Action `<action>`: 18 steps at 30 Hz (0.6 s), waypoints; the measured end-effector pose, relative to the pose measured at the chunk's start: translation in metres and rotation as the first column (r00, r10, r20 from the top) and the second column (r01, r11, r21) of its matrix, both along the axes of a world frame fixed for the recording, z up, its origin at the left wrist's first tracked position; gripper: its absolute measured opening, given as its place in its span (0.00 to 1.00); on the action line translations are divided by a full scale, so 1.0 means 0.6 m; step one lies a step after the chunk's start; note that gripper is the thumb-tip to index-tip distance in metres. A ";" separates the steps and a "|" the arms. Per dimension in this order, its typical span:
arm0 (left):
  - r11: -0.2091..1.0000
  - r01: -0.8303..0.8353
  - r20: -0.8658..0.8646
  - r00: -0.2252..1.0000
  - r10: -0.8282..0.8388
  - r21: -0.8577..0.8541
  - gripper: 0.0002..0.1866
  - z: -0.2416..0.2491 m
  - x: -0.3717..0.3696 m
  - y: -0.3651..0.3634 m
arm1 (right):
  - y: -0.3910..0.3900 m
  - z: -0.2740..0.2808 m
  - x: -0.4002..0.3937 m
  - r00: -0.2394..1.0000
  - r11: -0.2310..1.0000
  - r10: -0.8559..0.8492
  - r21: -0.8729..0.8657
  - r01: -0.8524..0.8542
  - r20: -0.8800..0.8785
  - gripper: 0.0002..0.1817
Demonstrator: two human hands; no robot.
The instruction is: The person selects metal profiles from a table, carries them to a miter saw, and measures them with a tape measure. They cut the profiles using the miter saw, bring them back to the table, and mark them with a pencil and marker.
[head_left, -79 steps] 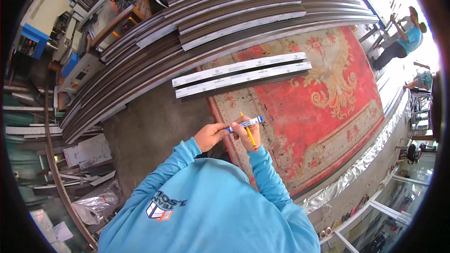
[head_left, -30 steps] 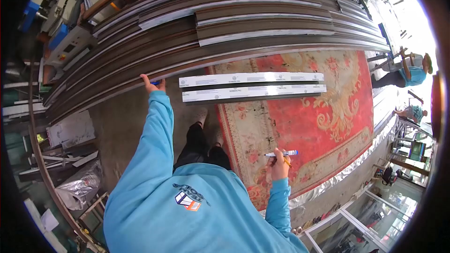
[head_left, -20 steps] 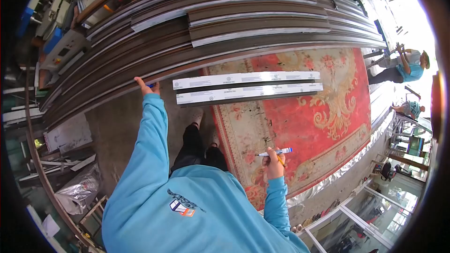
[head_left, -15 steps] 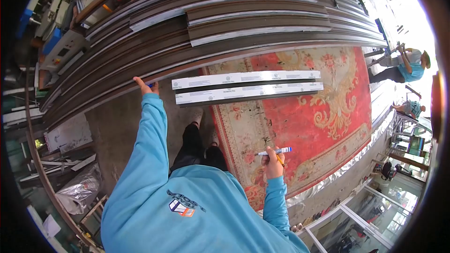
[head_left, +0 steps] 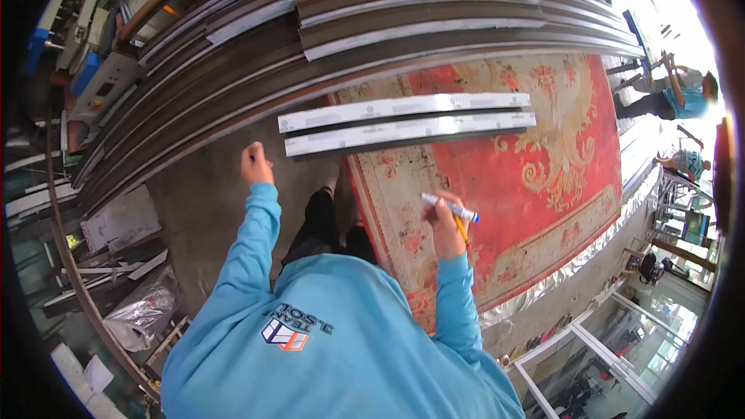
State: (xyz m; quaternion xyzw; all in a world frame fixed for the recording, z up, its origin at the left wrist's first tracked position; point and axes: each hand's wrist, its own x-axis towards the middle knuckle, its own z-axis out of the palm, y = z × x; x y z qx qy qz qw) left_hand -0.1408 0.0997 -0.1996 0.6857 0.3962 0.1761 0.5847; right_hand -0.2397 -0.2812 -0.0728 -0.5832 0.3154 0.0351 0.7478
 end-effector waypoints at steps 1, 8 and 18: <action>0.982 0.141 0.044 0.988 -0.147 0.126 0.13 0.030 -0.019 -0.034 | 0.005 0.008 0.015 0.998 0.988 -0.037 0.150 0.029 0.052 0.14; 0.426 0.904 0.126 0.428 -0.895 -0.042 0.15 0.172 -0.063 -0.219 | 0.033 0.018 0.080 0.963 0.937 0.135 0.287 -0.201 0.233 0.15; 0.157 0.726 -0.382 0.518 -0.766 0.669 0.37 0.163 0.101 -0.236 | -0.005 0.001 0.171 0.915 0.977 0.204 -0.125 -0.170 0.349 0.17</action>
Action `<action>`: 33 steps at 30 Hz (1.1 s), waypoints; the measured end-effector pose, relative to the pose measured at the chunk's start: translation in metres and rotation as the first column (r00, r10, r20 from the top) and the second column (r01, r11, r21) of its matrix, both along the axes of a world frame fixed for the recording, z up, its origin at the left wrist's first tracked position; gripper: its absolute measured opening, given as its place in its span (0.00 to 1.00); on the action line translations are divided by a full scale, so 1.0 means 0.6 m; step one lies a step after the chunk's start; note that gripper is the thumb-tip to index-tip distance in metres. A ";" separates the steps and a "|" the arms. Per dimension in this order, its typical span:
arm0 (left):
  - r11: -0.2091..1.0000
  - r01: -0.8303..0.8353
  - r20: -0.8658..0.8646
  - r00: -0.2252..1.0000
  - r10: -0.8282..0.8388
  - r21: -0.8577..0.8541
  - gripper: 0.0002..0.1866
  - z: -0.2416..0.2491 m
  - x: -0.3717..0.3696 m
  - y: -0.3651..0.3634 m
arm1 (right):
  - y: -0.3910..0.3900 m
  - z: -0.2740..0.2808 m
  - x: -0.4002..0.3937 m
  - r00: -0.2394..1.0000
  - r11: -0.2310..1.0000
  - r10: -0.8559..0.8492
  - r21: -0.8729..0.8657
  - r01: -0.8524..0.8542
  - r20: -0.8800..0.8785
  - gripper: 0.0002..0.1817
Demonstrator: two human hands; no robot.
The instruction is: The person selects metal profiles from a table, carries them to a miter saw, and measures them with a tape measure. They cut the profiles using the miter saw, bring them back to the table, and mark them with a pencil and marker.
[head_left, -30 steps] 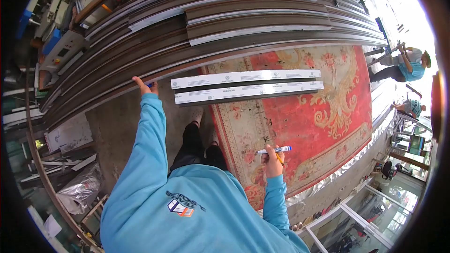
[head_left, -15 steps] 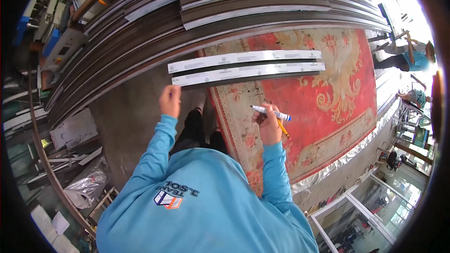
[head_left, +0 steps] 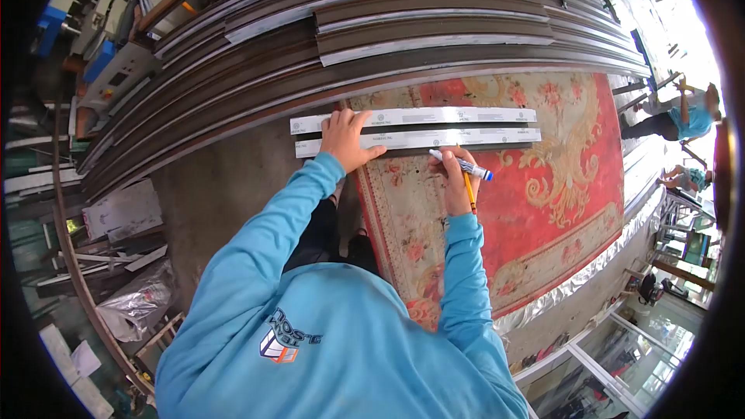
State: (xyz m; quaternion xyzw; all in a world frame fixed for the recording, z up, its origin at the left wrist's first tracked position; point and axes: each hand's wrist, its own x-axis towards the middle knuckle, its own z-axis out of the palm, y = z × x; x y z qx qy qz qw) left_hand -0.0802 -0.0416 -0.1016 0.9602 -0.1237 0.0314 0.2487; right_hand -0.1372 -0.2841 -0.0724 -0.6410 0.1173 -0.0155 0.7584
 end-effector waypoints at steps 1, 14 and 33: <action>1.000 -0.005 0.004 1.000 0.005 -0.006 0.37 -0.004 0.018 0.000 | -0.005 -0.002 0.014 1.000 1.000 -0.002 -0.030 0.002 -0.013 0.16; 0.990 0.005 -0.039 0.999 0.000 0.143 0.45 -0.059 0.042 0.001 | -0.003 -0.098 0.171 0.980 0.886 0.177 -0.449 -0.118 0.090 0.10; 0.991 0.012 -0.148 0.989 0.007 0.130 0.43 -0.050 0.049 -0.003 | 0.015 -0.127 0.195 0.979 0.845 0.190 -0.520 -0.125 0.074 0.07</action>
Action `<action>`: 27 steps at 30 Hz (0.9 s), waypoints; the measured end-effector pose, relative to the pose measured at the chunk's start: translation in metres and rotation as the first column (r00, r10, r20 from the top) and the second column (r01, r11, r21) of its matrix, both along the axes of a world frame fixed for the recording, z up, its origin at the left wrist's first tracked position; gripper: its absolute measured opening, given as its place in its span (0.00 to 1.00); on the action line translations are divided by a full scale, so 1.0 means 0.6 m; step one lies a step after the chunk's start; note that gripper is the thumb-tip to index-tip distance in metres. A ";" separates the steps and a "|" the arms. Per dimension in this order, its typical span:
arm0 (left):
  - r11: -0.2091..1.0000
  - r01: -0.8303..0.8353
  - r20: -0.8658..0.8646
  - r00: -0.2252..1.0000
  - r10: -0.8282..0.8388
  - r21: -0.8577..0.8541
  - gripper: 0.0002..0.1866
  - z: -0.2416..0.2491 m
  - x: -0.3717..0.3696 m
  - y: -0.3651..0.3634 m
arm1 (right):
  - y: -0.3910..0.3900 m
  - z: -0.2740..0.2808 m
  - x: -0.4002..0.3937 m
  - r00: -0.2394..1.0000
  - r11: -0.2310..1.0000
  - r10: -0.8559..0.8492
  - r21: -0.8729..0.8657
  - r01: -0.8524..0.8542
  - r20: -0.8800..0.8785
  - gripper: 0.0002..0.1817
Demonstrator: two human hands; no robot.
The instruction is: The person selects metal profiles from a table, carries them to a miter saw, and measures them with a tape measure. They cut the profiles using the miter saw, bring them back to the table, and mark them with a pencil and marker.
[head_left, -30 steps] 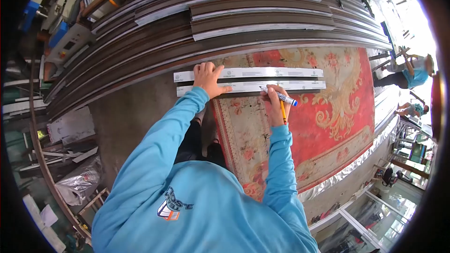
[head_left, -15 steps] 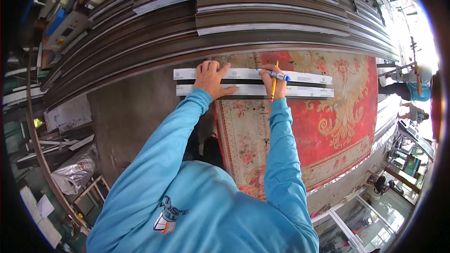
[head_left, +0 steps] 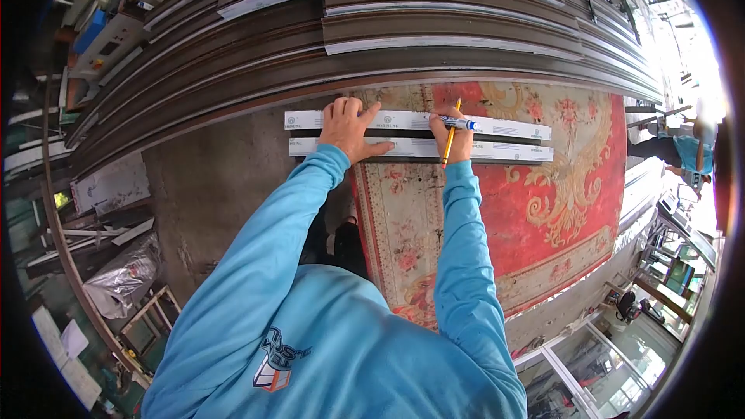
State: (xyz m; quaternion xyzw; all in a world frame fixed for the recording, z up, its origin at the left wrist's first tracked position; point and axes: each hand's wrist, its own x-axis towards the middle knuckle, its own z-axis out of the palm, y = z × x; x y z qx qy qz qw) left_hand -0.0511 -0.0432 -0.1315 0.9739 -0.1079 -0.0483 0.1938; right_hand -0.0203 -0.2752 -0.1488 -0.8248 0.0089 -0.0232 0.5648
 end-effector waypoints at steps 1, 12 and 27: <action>1.000 -0.002 -0.002 1.000 0.002 -0.003 0.43 -0.001 0.000 0.000 | 0.001 -0.001 0.001 1.000 1.000 0.000 -0.021 0.001 0.009 0.07; 1.000 -0.007 0.019 1.000 0.007 -0.010 0.44 -0.006 -0.002 0.001 | 0.000 -0.006 0.008 1.000 0.992 -0.011 -0.124 0.009 -0.020 0.07; 1.000 -0.007 0.061 0.998 0.007 -0.001 0.45 -0.012 -0.003 0.002 | -0.007 -0.023 0.015 0.999 0.996 -0.027 -0.087 0.025 -0.019 0.08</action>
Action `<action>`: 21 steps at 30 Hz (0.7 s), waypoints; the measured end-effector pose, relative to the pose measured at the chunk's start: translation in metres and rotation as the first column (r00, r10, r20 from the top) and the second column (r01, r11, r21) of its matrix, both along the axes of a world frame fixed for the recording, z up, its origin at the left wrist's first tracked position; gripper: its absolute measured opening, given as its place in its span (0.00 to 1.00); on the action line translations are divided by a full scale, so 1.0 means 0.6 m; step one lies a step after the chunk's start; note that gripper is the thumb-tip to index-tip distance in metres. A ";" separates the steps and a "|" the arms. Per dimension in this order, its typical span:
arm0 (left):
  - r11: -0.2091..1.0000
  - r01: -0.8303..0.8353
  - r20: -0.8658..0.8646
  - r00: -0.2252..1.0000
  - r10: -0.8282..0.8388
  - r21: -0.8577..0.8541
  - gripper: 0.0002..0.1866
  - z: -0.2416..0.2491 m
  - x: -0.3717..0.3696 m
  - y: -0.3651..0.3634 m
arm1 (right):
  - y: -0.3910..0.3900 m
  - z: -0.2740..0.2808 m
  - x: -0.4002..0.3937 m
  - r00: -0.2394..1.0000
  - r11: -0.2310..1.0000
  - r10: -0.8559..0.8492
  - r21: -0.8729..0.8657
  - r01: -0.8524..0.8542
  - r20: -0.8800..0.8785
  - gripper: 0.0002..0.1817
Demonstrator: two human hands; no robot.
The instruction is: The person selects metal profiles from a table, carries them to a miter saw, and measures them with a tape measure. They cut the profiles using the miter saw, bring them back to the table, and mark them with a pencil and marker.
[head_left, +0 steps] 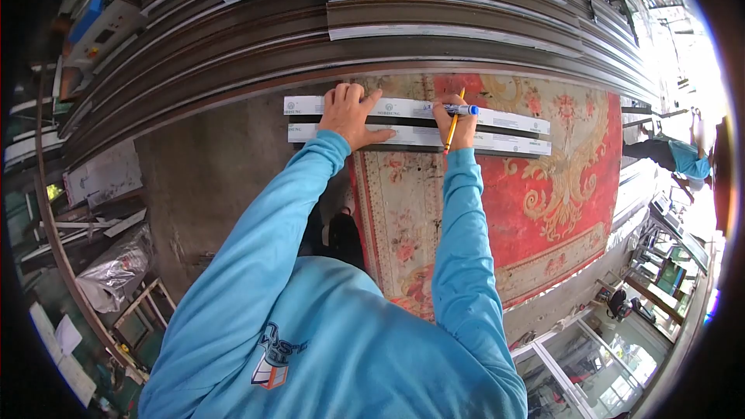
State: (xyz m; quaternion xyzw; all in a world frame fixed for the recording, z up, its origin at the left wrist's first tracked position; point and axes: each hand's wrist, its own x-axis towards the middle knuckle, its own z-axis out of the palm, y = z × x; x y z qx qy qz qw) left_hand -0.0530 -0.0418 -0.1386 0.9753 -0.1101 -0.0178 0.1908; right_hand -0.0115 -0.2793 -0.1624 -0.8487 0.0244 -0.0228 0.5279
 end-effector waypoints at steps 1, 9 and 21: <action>1.000 0.003 0.033 0.999 -0.002 -0.004 0.45 -0.003 0.000 0.000 | 0.001 0.003 -0.002 1.000 1.000 -0.012 -0.015 0.012 0.011 0.07; 1.000 -0.002 0.026 1.000 0.003 -0.009 0.45 -0.006 0.000 0.001 | -0.018 0.027 -0.026 0.998 0.960 0.023 0.279 -0.006 -0.059 0.08; 1.000 -0.009 0.017 1.000 0.009 0.027 0.46 -0.005 0.001 -0.002 | -0.018 0.031 -0.093 0.991 0.997 0.082 -0.004 -0.083 -0.110 0.08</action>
